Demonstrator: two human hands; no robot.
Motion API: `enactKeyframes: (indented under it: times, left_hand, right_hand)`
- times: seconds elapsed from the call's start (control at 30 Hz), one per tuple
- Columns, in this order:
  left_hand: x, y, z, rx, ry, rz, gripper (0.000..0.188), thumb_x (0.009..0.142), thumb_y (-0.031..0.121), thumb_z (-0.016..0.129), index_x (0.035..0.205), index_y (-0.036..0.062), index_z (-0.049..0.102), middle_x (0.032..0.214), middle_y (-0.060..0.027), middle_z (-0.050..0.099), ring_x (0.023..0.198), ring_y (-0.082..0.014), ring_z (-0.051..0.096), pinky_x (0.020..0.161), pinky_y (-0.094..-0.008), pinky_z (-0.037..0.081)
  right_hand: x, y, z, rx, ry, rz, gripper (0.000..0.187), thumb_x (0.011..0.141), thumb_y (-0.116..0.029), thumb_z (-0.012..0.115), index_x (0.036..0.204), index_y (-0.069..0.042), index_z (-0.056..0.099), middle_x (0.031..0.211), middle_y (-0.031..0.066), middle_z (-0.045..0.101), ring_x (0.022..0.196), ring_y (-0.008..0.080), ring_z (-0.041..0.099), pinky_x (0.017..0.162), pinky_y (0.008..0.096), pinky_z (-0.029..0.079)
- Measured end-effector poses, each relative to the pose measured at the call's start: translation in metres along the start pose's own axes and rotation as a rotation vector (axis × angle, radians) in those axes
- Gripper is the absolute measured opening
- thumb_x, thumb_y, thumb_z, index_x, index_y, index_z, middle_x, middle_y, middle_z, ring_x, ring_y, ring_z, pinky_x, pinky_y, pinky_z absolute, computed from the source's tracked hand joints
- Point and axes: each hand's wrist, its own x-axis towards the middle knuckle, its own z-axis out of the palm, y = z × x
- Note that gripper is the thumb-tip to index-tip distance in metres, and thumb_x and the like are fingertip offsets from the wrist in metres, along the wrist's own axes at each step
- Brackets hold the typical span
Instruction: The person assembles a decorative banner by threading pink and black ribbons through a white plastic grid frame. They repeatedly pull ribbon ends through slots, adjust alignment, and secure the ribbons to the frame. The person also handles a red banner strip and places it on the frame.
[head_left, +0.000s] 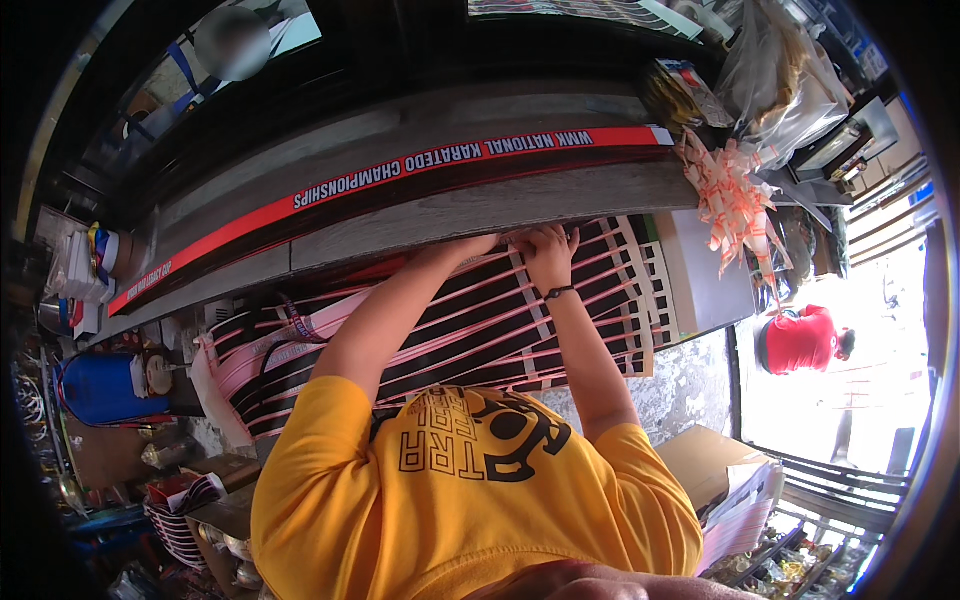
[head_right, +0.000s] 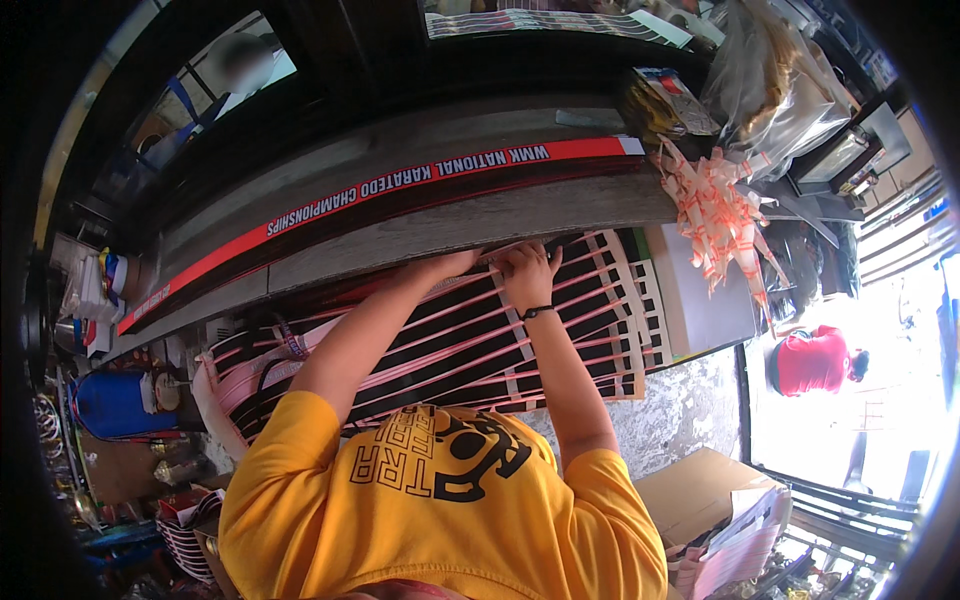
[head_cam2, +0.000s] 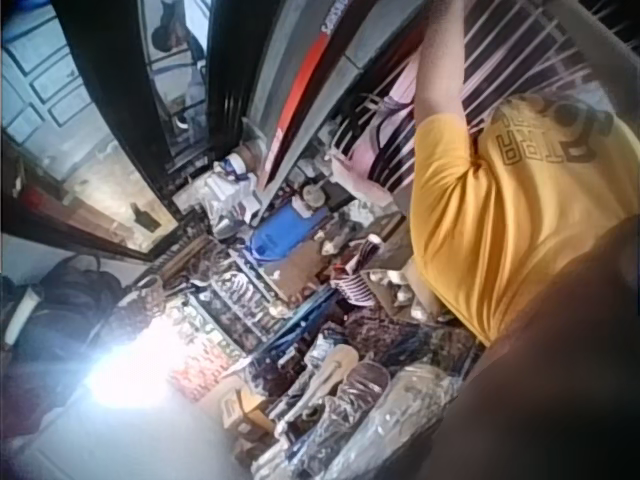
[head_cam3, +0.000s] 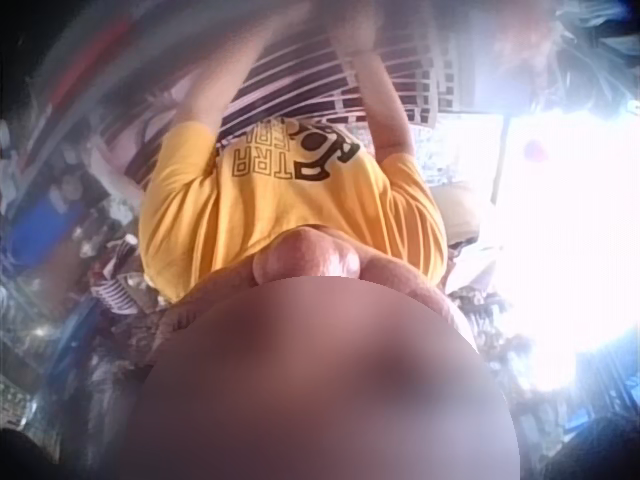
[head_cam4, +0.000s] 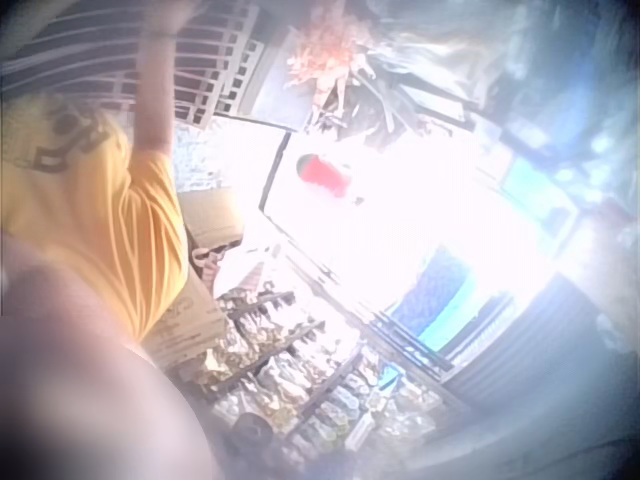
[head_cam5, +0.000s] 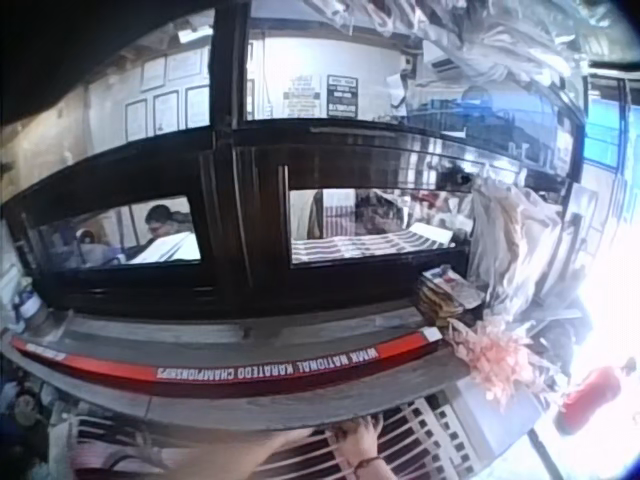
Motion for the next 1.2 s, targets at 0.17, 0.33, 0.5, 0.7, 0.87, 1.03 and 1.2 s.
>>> enactKeyframes:
  times: [0.17,0.33,0.5,0.7,0.87,1.03,1.2]
  left_hand:
    - [-0.022,-0.013,0.013,0.146,-0.040,-0.031,0.037,0.084,0.029,0.070,0.111,0.0055,0.064,0.105,-0.0170,0.068,0.098,-0.0336,0.065,0.085,-0.0424,0.050]
    - [-0.031,-0.020,0.024,0.330,0.092,0.041,0.028,0.083,0.025,0.070,0.103,0.0060,0.068,0.096,-0.0174,0.069,0.090,-0.0355,0.066,0.080,-0.0427,0.051]
    - [-0.029,-0.029,0.032,0.394,0.208,0.195,0.018,0.079,0.019,0.069,0.092,0.0058,0.069,0.087,-0.0162,0.067,0.083,-0.0365,0.065,0.076,-0.0450,0.051]
    - [-0.019,-0.036,0.040,0.526,0.095,0.137,0.016,0.083,0.018,0.062,0.092,0.0055,0.064,0.086,-0.0147,0.064,0.080,-0.0364,0.065,0.071,-0.0464,0.051]
    - [-0.007,-0.024,0.026,0.503,0.304,0.323,0.020,0.087,0.016,0.055,0.101,0.0038,0.062,0.093,-0.0193,0.063,0.089,-0.0377,0.062,0.079,-0.0476,0.048]
    - [0.000,-0.014,0.016,0.425,0.428,0.391,0.021,0.090,0.016,0.052,0.103,0.0029,0.062,0.096,-0.0212,0.063,0.096,-0.0398,0.059,0.084,-0.0483,0.045]
    - [0.005,-0.019,0.015,0.425,0.573,0.389,0.020,0.090,0.017,0.054,0.102,0.0029,0.061,0.096,-0.0210,0.063,0.094,-0.0396,0.060,0.083,-0.0485,0.045]
  right_hand:
    - [0.011,0.011,0.001,0.070,-0.066,-0.059,0.009,0.080,-0.020,0.066,0.083,-0.016,0.073,0.096,0.0042,0.067,0.112,0.0275,0.054,0.106,0.0683,0.021]
    - [0.011,0.008,-0.001,0.036,0.009,-0.081,0.012,0.076,-0.017,0.070,0.086,-0.010,0.069,0.086,0.0081,0.064,0.106,0.0311,0.055,0.101,0.0597,0.032]
    - [-0.013,-0.003,0.006,0.153,0.253,0.111,0.024,0.070,-0.012,0.075,0.081,-0.003,0.056,0.074,0.0132,0.057,0.088,0.0359,0.055,0.077,0.0473,0.043]
    - [-0.040,0.003,0.025,0.167,0.128,0.100,0.026,0.070,-0.014,0.077,0.076,-0.003,0.055,0.073,0.0134,0.057,0.072,0.0349,0.056,0.065,0.0445,0.043]
    - [-0.042,0.009,0.030,0.193,0.144,0.088,0.026,0.069,-0.013,0.078,0.078,-0.003,0.056,0.073,0.0127,0.058,0.072,0.0338,0.056,0.065,0.0434,0.044]
    - [-0.042,0.006,0.027,0.226,0.134,0.097,0.028,0.069,-0.014,0.079,0.082,-0.004,0.057,0.074,0.0113,0.058,0.074,0.0325,0.057,0.066,0.0432,0.044]
    - [-0.038,0.002,0.022,0.181,0.040,0.144,0.034,0.071,-0.015,0.078,0.101,-0.008,0.064,0.077,0.0106,0.058,0.077,0.0325,0.057,0.068,0.0450,0.045]
